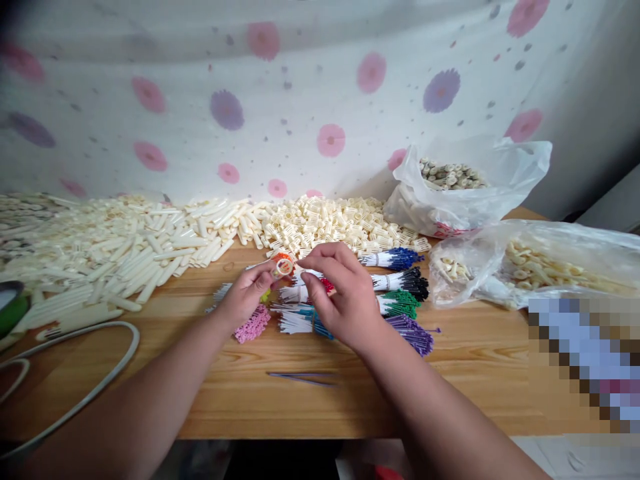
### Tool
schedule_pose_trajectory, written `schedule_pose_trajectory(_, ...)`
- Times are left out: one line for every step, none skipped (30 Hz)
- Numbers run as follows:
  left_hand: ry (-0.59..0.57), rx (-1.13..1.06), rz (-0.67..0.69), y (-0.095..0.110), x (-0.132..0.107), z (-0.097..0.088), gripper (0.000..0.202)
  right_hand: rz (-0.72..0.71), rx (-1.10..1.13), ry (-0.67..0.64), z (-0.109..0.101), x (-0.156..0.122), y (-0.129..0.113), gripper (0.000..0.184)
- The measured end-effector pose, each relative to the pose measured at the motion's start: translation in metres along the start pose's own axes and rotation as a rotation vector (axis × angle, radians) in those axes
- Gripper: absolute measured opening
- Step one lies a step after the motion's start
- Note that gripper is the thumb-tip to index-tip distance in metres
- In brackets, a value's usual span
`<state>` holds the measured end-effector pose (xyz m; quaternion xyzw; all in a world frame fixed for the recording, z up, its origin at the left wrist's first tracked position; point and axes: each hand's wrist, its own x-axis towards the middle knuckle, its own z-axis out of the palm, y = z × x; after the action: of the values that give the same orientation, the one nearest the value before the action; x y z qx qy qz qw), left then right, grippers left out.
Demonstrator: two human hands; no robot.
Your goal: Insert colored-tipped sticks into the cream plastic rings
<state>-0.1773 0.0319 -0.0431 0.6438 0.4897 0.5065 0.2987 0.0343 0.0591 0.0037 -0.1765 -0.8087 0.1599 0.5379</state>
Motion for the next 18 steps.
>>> schedule_pose_trajectory(0.012, -0.051, -0.016, -0.001, 0.0, 0.0, 0.043, 0.003, -0.004, -0.119, -0.006, 0.0, -0.006, 0.012)
schedule_pose_trajectory(0.017, -0.095, -0.03, -0.001, 0.0, 0.0, 0.044, 0.001, -0.029, -0.292, -0.011, 0.0, -0.014, 0.009)
schedule_pose_trajectory(0.014, -0.135, -0.039, -0.001, 0.0, 0.0, 0.046, -0.006, -0.083, -0.501, -0.013, -0.003, -0.021, 0.006)
schedule_pose_trajectory(0.004, -0.171, -0.042, -0.001, 0.001, 0.0, 0.048, -0.015, -0.165, -0.712, -0.013, -0.006, -0.029, 0.006)
schedule_pose_trajectory(-0.014, -0.201, -0.04, -0.001, 0.001, -0.001, 0.049, -0.025, -0.266, -0.896, -0.01, -0.012, -0.036, 0.007)
schedule_pose_trajectory(-0.034, -0.224, -0.036, 0.0, 0.001, -0.001, 0.051, -0.031, -0.37, -1.03, -0.004, -0.019, -0.042, 0.006)
schedule_pose_trajectory(-0.052, -0.242, -0.033, 0.001, 0.001, -0.002, 0.052, -0.032, -0.459, -1.11, 0.003, -0.026, -0.046, 0.004)
schedule_pose_trajectory(-0.066, -0.26, -0.028, 0.002, 0.001, -0.002, 0.052, -0.033, -0.516, -1.145, 0.012, -0.035, -0.049, 0.004)
schedule_pose_trajectory(-0.079, -0.281, -0.021, 0.002, 0.001, -0.002, 0.052, -0.038, -0.546, -1.143, 0.019, -0.042, -0.05, 0.01)
schedule_pose_trajectory(-0.09, -0.306, -0.014, 0.003, 0.0, -0.003, 0.052, -0.051, -0.552, -1.122, 0.026, -0.048, -0.05, 0.015)
schedule_pose_trajectory(-0.097, -0.33, -0.005, 0.003, 0.0, -0.003, 0.051, -0.068, -0.543, -1.093, 0.03, -0.052, -0.048, 0.019)
schedule_pose_trajectory(-0.101, -0.346, 0.002, 0.003, -0.001, -0.003, 0.05, -0.085, -0.522, -1.063, 0.031, -0.053, -0.047, 0.022)
schedule_pose_trajectory(-0.108, -0.348, 0.005, 0.003, -0.001, -0.004, 0.05, -0.093, -0.481, -1.036, 0.028, -0.052, -0.045, 0.022)
schedule_pose_trajectory(-0.113, -0.34, 0.002, 0.003, -0.002, -0.004, 0.05, -0.084, -0.417, -1.007, 0.023, -0.047, -0.044, 0.022)
schedule_pose_trajectory(-0.121, -0.327, -0.003, 0.003, -0.002, -0.005, 0.051, -0.059, -0.325, -0.967, 0.015, -0.041, -0.043, 0.021)
schedule_pose_trajectory(-0.13, -0.317, -0.007, 0.003, -0.003, -0.005, 0.051, -0.023, -0.201, -0.907, 0.006, -0.034, -0.042, 0.02)
schedule_pose_trajectory(-0.142, -0.318, -0.012, 0.004, -0.003, -0.005, 0.051, 0.016, -0.053, -0.82, -0.003, -0.025, -0.042, 0.018)
schedule_pose_trajectory(-0.152, -0.329, -0.017, 0.004, -0.003, -0.005, 0.051, 0.044, 0.1, -0.704, -0.012, -0.017, -0.042, 0.017)
